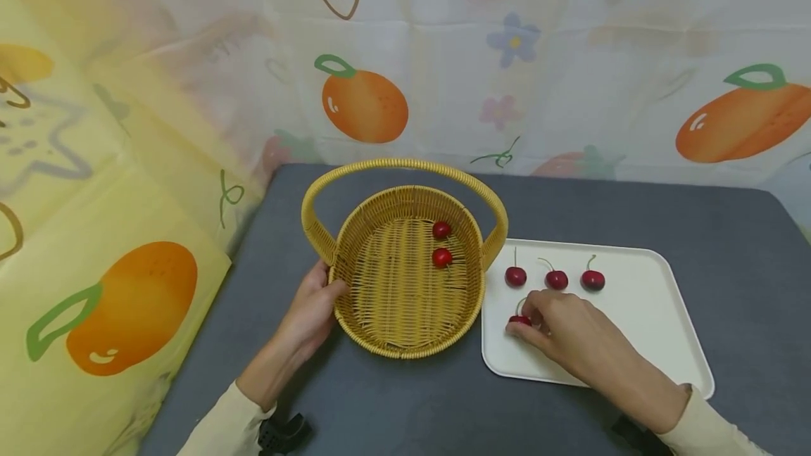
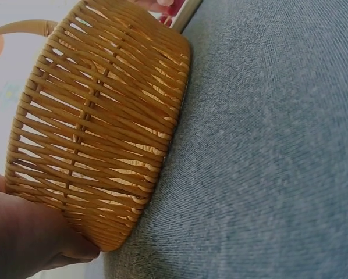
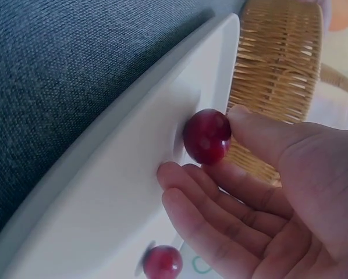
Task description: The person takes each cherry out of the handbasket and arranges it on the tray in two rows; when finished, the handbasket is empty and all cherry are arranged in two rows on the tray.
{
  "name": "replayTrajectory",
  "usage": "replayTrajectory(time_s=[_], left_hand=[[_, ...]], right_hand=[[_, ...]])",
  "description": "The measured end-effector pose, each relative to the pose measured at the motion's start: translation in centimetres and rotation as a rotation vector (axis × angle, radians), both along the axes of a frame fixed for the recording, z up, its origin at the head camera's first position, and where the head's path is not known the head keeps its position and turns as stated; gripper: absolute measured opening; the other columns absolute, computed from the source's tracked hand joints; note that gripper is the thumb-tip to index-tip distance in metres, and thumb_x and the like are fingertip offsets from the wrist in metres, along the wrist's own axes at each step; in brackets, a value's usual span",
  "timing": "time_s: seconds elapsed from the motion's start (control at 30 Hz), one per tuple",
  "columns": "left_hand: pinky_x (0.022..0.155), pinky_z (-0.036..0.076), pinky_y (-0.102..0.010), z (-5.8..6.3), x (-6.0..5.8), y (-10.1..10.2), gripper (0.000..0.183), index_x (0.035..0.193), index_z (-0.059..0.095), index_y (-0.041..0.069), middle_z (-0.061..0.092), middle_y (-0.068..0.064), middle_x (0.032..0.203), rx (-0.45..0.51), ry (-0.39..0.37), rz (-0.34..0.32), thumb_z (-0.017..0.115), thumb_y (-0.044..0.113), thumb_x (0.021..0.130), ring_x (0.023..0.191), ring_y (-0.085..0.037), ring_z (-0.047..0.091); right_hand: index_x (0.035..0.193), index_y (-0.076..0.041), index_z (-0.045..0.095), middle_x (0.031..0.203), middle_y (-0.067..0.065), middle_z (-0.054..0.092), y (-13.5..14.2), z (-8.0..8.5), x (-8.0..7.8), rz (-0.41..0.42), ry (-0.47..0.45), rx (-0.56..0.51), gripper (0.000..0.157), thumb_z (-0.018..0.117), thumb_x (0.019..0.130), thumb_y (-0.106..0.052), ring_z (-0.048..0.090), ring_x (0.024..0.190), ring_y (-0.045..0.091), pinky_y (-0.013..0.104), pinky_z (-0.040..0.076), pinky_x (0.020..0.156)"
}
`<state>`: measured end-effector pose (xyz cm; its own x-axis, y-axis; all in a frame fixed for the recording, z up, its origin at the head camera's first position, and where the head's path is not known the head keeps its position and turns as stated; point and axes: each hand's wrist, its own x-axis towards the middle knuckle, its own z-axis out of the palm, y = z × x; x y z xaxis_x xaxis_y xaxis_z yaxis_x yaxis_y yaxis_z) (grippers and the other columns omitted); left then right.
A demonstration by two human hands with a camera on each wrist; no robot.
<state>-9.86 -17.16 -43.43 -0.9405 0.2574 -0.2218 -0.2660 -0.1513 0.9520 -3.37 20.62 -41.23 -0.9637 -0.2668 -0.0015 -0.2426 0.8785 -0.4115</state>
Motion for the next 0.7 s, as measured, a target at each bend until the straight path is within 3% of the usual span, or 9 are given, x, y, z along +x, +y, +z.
replayTrajectory(time_s=[0.27, 0.53, 0.7], left_hand=[[0.105, 0.049, -0.039, 0.0, 0.0, -0.1, 0.072, 0.164, 0.022, 0.006, 0.039, -0.025, 0.156, 0.012, 0.013, -0.008, 0.039, -0.011, 0.097, 0.139, -0.039, 0.042], [0.104, 0.049, -0.039, 0.0, 0.1, -0.2, 0.071, 0.163, 0.024, 0.005, 0.040, -0.026, 0.154, 0.005, 0.005, 0.000, 0.039, -0.012, 0.096, 0.136, -0.038, 0.045], [0.105, 0.049, -0.040, 0.1, 0.0, -0.2, 0.071, 0.164, 0.022, 0.007, 0.039, -0.025, 0.156, -0.003, 0.011, -0.014, 0.039, -0.011, 0.098, 0.138, -0.039, 0.043]], right_hand=[[0.090, -0.023, 0.076, 0.068, -0.016, 0.056, 0.6, 1.5, -0.4, 0.005, 0.003, -0.005, 0.020, 0.086, 0.088, -0.040, 0.049, 0.062, 0.002, 0.027, 0.046, 0.058], [0.095, -0.019, 0.077, 0.071, -0.018, 0.058, 1.0, 3.4, -0.2, -0.010, 0.071, 0.013, 0.016, 0.078, 0.096, -0.035, 0.052, 0.063, -0.001, 0.028, 0.048, 0.061], [0.096, -0.023, 0.077, 0.076, -0.019, 0.064, 0.6, 4.2, 0.2, -0.016, 0.079, 0.005, 0.010, 0.078, 0.096, -0.033, 0.058, 0.069, -0.001, 0.031, 0.052, 0.065]])
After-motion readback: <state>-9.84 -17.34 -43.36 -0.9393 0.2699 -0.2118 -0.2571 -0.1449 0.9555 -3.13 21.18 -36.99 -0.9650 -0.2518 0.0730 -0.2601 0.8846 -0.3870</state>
